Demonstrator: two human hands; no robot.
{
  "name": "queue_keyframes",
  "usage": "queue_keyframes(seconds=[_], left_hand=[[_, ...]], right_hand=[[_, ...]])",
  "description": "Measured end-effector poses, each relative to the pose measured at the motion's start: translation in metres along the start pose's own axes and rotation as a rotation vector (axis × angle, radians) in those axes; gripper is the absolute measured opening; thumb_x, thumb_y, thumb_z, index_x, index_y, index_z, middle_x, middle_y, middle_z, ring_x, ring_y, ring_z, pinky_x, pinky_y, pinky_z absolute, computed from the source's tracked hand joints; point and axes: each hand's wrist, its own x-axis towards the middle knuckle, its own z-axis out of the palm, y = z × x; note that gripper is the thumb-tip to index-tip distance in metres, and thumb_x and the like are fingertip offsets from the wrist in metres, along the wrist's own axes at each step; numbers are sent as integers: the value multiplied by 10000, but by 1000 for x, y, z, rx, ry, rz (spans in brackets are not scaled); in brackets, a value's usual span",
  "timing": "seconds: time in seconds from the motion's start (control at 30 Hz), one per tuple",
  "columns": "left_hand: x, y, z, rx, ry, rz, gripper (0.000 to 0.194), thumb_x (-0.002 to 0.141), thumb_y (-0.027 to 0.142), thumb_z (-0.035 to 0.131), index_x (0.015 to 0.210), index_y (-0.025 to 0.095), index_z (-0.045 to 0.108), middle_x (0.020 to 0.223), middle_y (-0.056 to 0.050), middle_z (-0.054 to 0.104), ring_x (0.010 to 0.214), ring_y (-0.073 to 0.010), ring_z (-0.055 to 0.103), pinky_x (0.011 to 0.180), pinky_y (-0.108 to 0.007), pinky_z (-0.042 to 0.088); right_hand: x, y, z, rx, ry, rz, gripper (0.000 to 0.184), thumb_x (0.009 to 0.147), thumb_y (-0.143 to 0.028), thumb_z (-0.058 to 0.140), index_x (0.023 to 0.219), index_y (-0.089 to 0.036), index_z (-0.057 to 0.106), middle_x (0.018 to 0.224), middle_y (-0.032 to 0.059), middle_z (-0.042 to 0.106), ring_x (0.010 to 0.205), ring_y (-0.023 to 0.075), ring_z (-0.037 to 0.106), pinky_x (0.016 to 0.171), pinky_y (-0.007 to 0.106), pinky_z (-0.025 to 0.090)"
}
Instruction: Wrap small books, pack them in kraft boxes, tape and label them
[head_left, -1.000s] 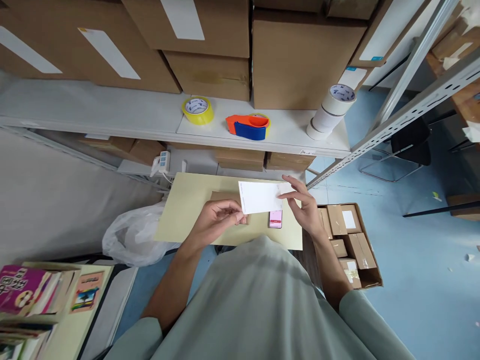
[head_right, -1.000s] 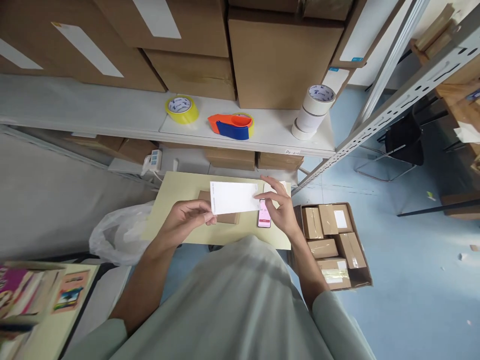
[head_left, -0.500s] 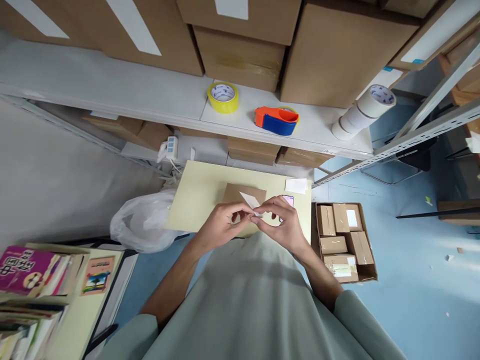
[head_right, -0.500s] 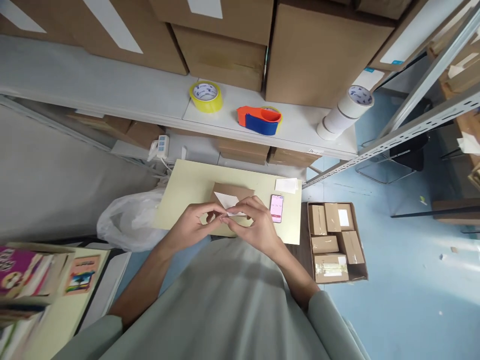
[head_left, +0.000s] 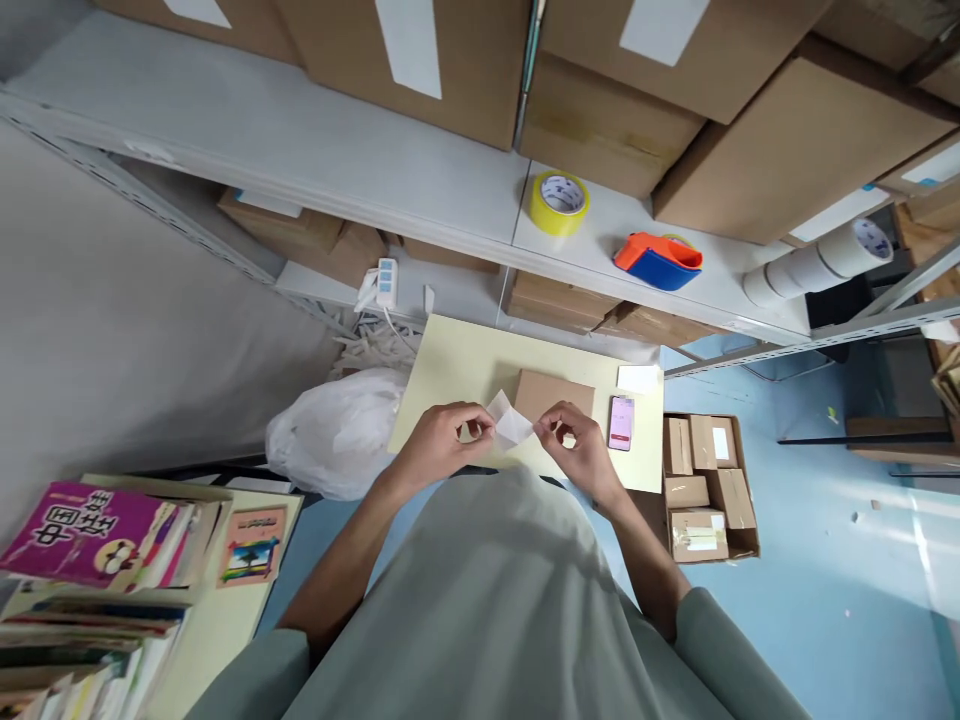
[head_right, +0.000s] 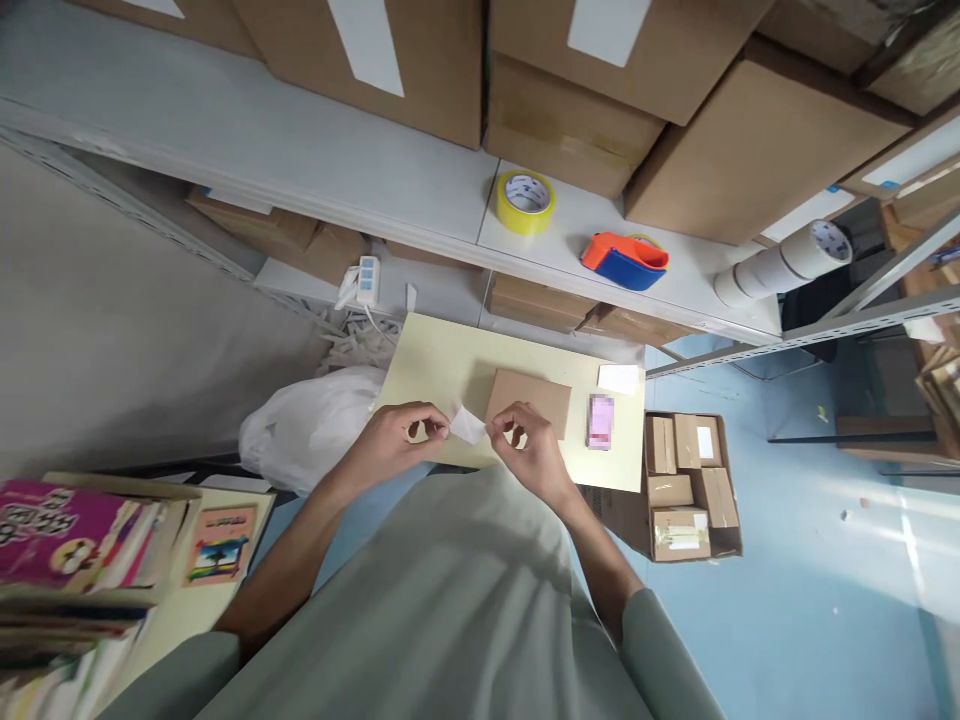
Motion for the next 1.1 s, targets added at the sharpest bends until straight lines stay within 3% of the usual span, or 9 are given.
queue_keyframes(seconds=[0.23,0.37,0.5,0.63,0.73,0.83,0.93,1.0,1.1], left_hand=[[-14,-120,-62,36,92,-173,158,828,361,636,809,250,747,854,-40,807,807,-228,718,778,-301,514],[-14,-184,-98,141,314,-375,159,817,339,631,849,234,746,906,-54,818,890,-252,733,850,-317,515],[-8,-227,-141,275,563,-535,213,910,310,596,963,182,757,954,-93,806,946,-265,724,921,-351,511],[6,-247,-182,393,672,-565,262,990,283,582,1107,140,768,1051,-92,778,1023,-250,699,986,-354,498],[21,-253,-208,449,660,-577,329,1044,291,554,1245,116,747,1189,-94,747,1107,-232,670,1081,-355,480],[37,-255,-225,484,639,-570,423,1083,253,516,1422,36,647,1452,-173,655,1361,-269,578,1252,-402,366],[50,-256,-233,496,585,-576,648,1075,170,504,1607,-148,314,1747,-349,283,1627,-382,294,1348,-491,188],[57,-254,-234,501,541,-599,761,1059,134,504,1601,-246,129,1760,-441,88,1673,-450,164,1358,-522,137],[66,-245,-223,530,516,-632,812,1042,138,513,1569,-300,77,1726,-489,122,1686,-490,105,1363,-551,144]], right_hand=[[5,4,37,-9,122,232,300,1000,-511,673,881,-237,696,894,30,688,801,189,622,689,306,521],[4,5,48,-61,307,294,330,989,-550,672,870,-242,682,826,14,636,694,172,524,617,297,475],[0,6,59,-57,341,313,352,985,-581,691,880,-245,699,837,17,626,718,177,536,639,304,496],[-2,3,69,-41,331,340,382,973,-612,709,885,-241,715,836,19,625,691,169,513,614,306,477],[-3,1,72,-18,330,349,397,961,-631,717,876,-243,712,831,21,621,697,176,513,623,315,490],[-6,0,73,-12,337,368,413,962,-644,715,855,-245,696,817,20,608,695,180,507,615,317,490],[-12,2,69,-6,349,385,431,953,-654,727,837,-242,678,805,17,598,679,174,488,591,309,465],[-17,3,65,4,363,387,451,938,-673,735,834,-238,677,798,17,594,673,170,483,579,303,452],[-25,6,56,30,378,400,480,926,-701,729,851,-229,682,787,15,590,638,155,455,534,287,406]])
